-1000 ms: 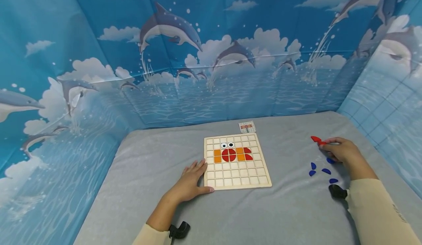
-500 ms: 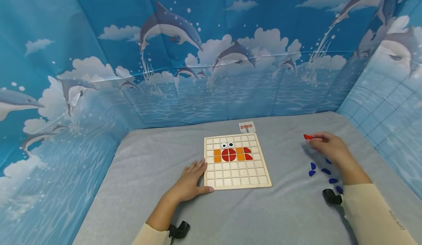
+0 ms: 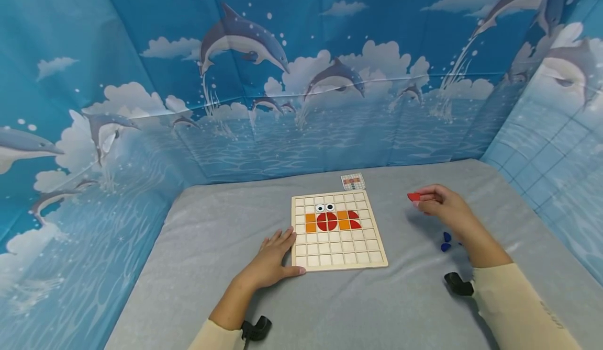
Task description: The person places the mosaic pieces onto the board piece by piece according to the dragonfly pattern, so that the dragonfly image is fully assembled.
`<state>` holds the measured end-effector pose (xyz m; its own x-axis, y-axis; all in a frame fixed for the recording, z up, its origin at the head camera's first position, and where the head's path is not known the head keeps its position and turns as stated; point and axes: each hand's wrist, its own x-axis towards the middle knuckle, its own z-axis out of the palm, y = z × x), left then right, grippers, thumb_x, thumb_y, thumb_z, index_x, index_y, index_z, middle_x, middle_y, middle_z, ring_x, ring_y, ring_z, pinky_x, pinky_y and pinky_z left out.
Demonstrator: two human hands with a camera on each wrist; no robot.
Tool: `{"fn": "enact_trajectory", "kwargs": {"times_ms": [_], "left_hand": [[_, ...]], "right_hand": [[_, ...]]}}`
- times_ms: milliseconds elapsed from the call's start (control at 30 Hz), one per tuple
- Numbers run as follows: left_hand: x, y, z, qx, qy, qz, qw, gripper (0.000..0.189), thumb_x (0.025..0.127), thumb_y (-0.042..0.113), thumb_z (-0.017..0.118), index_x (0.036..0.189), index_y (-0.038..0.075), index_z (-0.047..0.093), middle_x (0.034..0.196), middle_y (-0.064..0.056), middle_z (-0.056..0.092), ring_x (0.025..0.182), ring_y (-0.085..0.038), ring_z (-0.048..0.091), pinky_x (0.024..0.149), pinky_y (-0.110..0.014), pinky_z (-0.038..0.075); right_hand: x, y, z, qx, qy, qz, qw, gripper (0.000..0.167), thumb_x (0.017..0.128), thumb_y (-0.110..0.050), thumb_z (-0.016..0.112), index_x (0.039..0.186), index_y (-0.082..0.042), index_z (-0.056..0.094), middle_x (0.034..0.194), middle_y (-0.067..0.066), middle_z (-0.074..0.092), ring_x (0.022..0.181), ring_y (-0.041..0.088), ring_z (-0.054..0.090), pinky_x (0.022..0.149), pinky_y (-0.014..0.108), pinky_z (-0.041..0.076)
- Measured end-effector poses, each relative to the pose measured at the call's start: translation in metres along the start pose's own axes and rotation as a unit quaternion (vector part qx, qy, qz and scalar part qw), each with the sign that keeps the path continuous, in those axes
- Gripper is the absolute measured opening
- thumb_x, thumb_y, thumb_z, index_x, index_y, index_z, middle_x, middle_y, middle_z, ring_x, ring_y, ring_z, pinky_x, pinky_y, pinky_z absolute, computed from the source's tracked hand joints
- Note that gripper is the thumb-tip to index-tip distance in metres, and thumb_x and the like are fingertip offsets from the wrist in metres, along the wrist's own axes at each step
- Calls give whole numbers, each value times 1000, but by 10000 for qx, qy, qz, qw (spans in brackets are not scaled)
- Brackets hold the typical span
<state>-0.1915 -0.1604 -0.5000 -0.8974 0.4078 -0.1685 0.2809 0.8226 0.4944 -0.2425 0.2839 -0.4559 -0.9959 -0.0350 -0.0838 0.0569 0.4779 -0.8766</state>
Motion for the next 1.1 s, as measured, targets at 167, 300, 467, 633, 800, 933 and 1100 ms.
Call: {"fn": "enact_trajectory", "kwargs": {"times_ms": [167,300,467,633,800,933,1100], "left_hand": [[0,0,0,-13,-5,-21,10000,97,86,55,75,160,12,29,170,0,19,159,-33,11,126,-61,10],[0,-1,0,-37,10,-31,10000,97,86,55,75,161,13,29,170,0,19,159,-33,11,126,-60,10],[0,0,1,-61,17,-23,10000,98,86,55,75,161,12,29,170,-1,19,159,-33,11,126,-61,10],[-1,0,1,-58,6,-36,10000,98,86,54,76,161,13,29,170,0,19,159,-32,11,126,-60,9],[-1,0,1,-24,-1,-38,10000,98,85,53,77,161,12,29,170,-1,19,159,-33,12,126,-60,10],[0,-1,1,-19,1,-55,10000,98,85,54,76,161,13,29,170,0,19,159,-32,11,126,-60,10],[1,-1,1,-19,-1,-35,10000,98,86,56,75,161,13,29,171,0,18,159,-32,11,126,-61,10]], "right_hand": [[4,-5,18,361,-146,-84,9992,50,102,-24,60,143,1,45,119,8,56,95,7,64,85,21,56],[7,-9,32,641,-252,-116,9976,49,101,-22,60,143,-2,45,118,5,57,96,7,63,86,21,55],[9,-14,52,838,-348,-219,9956,46,100,-17,60,142,-3,48,119,11,57,97,13,65,86,25,56],[10,-21,70,871,-477,-257,9947,44,101,-17,60,142,-6,51,123,18,57,102,24,65,88,29,57],[10,-29,88,1055,-668,-383,9914,42,100,-13,60,140,-2,52,122,20,58,102,28,64,89,32,58],[11,-36,104,1224,-786,-416,9885,37,98,-10,61,132,2,53,115,17,59,96,24,62,85,33,57],[14,-45,124,1364,-920,-354,9857,32,98,-12,64,126,2,56,108,13,62,94,27,63,84,37,57]]}}
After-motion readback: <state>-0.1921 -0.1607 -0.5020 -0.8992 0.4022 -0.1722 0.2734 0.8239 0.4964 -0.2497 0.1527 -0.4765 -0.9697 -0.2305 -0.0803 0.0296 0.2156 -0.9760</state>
